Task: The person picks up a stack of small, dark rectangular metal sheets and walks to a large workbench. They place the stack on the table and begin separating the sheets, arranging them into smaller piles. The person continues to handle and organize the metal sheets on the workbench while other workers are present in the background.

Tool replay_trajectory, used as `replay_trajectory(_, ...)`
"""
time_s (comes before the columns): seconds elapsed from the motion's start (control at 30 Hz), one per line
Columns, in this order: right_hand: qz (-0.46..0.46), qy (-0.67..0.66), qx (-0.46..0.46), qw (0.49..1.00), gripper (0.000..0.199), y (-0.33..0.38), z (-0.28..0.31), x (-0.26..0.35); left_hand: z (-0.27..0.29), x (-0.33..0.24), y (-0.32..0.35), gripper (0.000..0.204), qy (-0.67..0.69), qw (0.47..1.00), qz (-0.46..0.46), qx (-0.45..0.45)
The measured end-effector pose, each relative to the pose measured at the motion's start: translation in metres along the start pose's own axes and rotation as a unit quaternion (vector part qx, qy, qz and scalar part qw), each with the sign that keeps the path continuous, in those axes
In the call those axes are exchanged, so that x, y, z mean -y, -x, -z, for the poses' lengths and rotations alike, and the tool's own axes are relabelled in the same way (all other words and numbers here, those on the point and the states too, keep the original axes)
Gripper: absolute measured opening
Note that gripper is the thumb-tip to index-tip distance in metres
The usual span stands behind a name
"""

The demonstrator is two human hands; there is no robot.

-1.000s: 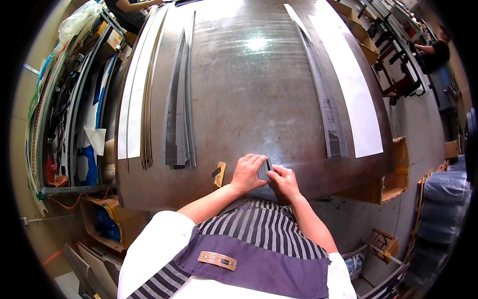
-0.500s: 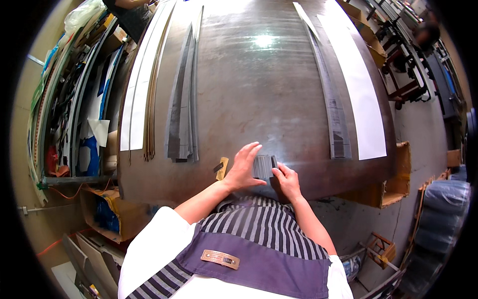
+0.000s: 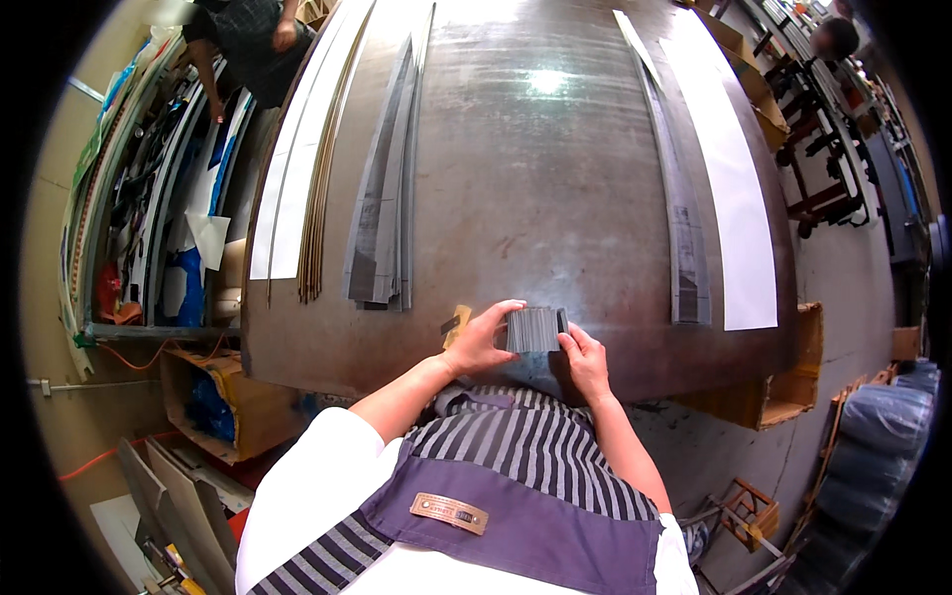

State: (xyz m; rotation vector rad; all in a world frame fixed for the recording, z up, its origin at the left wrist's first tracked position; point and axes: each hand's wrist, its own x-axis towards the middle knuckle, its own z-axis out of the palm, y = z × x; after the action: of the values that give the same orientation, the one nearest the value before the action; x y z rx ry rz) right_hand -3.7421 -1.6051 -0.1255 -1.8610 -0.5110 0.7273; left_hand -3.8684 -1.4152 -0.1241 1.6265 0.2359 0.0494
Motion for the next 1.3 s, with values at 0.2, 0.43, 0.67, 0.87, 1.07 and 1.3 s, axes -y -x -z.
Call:
replay_trajectory(0.2,-0.019,0.007,-0.009,1.000,0.035,-0.001,-0.003,-0.012,-0.029,-0.036,-0.018,0.107,-0.452,0.886,-0.088,-0.060)
replay_trajectory(0.43,-0.020,-0.096,0.018,0.995,0.024,-0.003,0.001,-0.018,-0.047,-0.022,-0.037,0.072,-0.434,0.891,-0.080,-0.106)
replay_trajectory(0.67,-0.005,0.022,-0.059,0.998,0.019,-0.003,0.020,-0.006,-0.043,-0.028,-0.038,0.064,-0.411,0.902,-0.090,-0.101)
replay_trajectory(0.87,0.116,0.212,-0.135,0.961,0.018,0.000,0.020,-0.023,-0.044,-0.033,-0.039,0.064,-0.421,0.900,-0.078,-0.084)
replay_trajectory(1.07,-0.026,-0.200,-0.219,0.955,0.022,0.001,0.069,-0.035,-0.044,-0.032,-0.041,0.065,-0.437,0.885,-0.122,-0.101)
replay_trajectory(1.3,-0.006,0.243,-0.139,0.960,0.032,0.017,0.118,-0.077,-0.047,-0.030,-0.038,0.077,-0.439,0.895,-0.048,-0.060)
